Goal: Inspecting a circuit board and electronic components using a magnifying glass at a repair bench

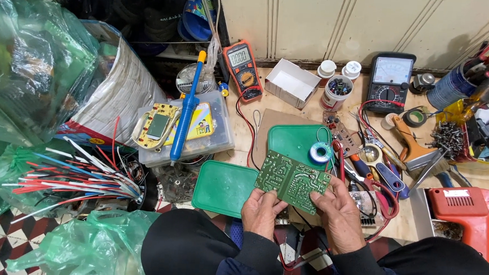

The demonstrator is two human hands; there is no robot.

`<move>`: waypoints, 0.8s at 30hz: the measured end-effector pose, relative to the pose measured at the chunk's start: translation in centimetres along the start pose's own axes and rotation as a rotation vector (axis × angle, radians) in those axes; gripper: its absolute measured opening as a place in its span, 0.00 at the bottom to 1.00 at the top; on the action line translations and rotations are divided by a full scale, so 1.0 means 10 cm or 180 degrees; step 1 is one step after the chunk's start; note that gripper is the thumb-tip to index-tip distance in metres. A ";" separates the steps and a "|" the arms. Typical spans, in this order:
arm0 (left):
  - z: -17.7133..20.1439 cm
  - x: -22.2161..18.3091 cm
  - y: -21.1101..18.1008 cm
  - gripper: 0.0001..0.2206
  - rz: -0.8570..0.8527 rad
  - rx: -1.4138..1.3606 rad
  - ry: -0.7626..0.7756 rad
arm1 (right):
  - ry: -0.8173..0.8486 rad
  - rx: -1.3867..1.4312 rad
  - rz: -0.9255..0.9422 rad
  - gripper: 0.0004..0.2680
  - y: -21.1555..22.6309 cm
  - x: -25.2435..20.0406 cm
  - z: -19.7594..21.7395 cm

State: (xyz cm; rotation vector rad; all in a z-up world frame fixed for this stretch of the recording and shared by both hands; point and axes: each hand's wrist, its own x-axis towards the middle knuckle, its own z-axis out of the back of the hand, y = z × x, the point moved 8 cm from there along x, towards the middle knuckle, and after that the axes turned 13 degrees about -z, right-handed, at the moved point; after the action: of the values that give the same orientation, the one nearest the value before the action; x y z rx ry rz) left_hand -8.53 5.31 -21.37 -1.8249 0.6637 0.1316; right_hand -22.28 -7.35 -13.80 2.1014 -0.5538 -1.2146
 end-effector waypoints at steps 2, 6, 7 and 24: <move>0.01 0.00 0.00 0.06 0.0007 -0.0005 -0.0010 | 0.0002 0.0029 -0.0024 0.21 0.01 -0.03 -0.02; 0.00 0.00 0.00 0.03 0.0053 -0.0033 -0.0042 | 0.0005 0.0041 -0.0030 0.21 0.01 -0.03 0.00; -0.01 -0.01 -0.01 0.03 0.0052 -0.0033 -0.0043 | 0.0006 0.0041 -0.0030 0.21 -0.01 -0.01 0.02; -0.21 -0.24 -0.29 0.10 -0.0132 -0.0055 0.0562 | -0.0072 -0.0054 0.0034 0.16 0.05 -0.02 0.08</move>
State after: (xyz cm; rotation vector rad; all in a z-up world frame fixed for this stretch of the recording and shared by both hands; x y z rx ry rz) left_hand -9.58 4.91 -17.21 -1.8798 0.7492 -0.0523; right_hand -23.09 -7.81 -13.64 2.0703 -0.5624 -1.2345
